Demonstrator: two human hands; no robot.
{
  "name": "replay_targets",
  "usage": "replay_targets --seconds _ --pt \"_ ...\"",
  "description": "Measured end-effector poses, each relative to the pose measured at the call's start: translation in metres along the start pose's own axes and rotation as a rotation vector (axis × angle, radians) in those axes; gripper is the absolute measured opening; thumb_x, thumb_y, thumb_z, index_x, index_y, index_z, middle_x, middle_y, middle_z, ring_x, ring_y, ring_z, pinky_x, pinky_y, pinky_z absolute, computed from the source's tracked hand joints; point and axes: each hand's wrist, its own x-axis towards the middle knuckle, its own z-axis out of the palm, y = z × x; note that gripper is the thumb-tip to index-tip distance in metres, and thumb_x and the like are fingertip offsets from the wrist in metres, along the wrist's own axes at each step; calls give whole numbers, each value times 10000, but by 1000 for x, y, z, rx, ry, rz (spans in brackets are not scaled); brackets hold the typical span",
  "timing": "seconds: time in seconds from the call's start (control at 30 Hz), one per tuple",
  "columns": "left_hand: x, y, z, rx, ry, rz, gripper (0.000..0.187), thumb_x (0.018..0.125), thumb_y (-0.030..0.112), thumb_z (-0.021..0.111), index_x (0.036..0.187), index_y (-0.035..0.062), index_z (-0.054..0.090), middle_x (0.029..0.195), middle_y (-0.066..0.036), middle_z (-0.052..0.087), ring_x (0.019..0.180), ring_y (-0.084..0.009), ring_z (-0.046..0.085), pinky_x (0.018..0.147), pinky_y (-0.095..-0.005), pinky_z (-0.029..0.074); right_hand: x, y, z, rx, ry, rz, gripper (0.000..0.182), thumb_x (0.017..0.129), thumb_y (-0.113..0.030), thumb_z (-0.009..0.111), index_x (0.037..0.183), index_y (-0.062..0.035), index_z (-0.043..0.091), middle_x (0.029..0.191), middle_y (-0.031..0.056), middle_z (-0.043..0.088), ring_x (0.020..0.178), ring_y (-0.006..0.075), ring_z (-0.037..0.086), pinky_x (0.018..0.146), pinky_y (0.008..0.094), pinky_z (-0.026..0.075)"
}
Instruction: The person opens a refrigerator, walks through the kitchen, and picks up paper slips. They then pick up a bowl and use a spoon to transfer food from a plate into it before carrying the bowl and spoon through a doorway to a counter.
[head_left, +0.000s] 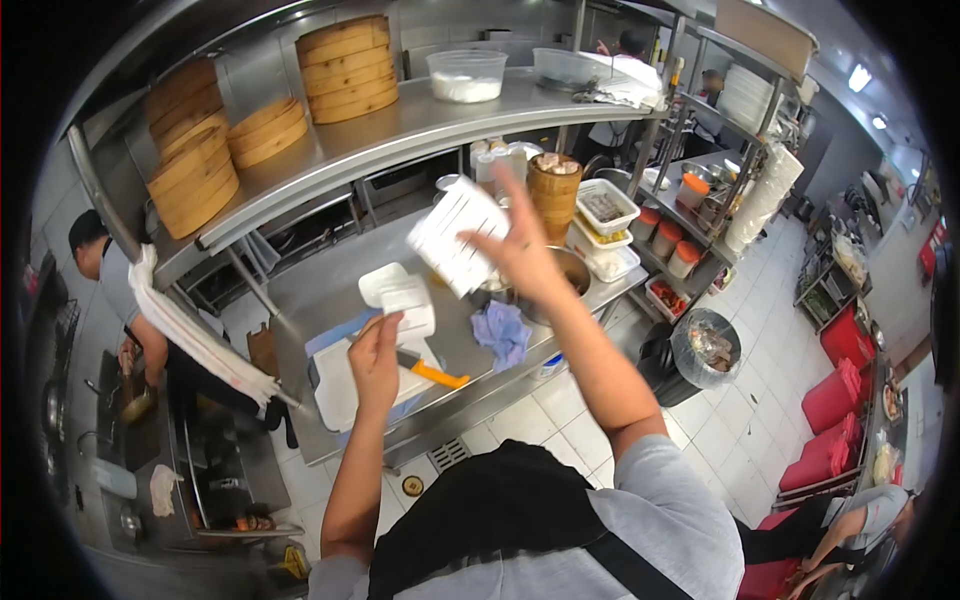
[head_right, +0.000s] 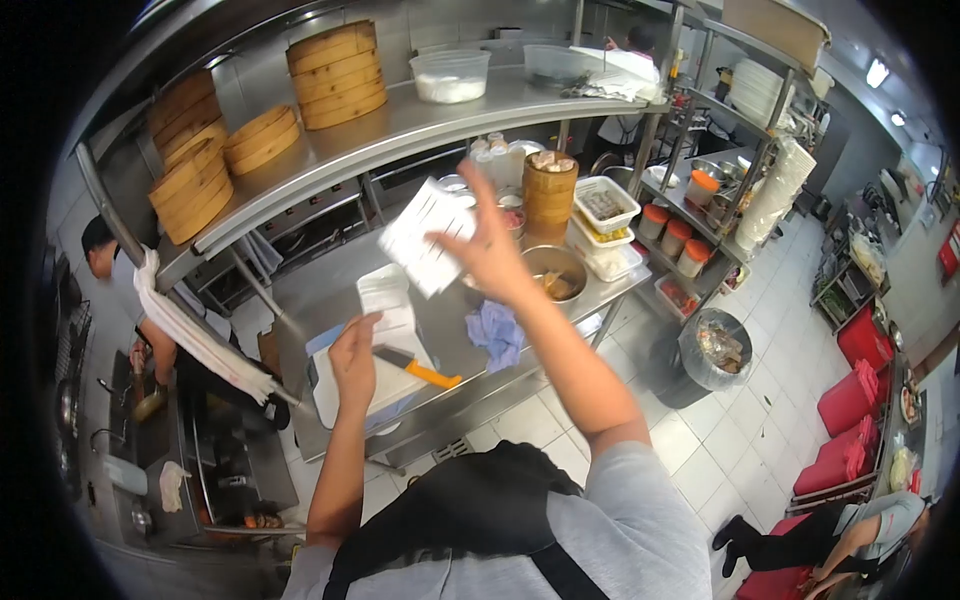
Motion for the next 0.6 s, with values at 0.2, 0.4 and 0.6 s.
replay_targets --seconds 0.2,0.4,0.6 --pt "-42 -19 -20 4 65 -255 214 926 125 539 1001 -39 653 934 -66 631 822 -110 567 684 -229 458 157 -1 -138 -143 260 -36 611 736 -118 727 1288 -40 475 1238 156 537 1121 234 513 969 338 390" --pt "-99 -52 -10 49 101 -438 220 917 138 552 1015 -30 656 925 -51 636 811 -102 578 646 -240 497 294 105 -243 -337 487 -209 727 733 -58 740 1360 -66 372 1317 192 436 1005 218 570 795 300 499" --pt "-130 -78 31 -52 167 -587 215 905 148 572 1002 -19 666 889 -73 646 739 -113 595 584 -247 513 346 147 -273 -344 372 -187 565 751 -93 723 1268 -43 501 1055 126 624 855 148 603 725 257 490"
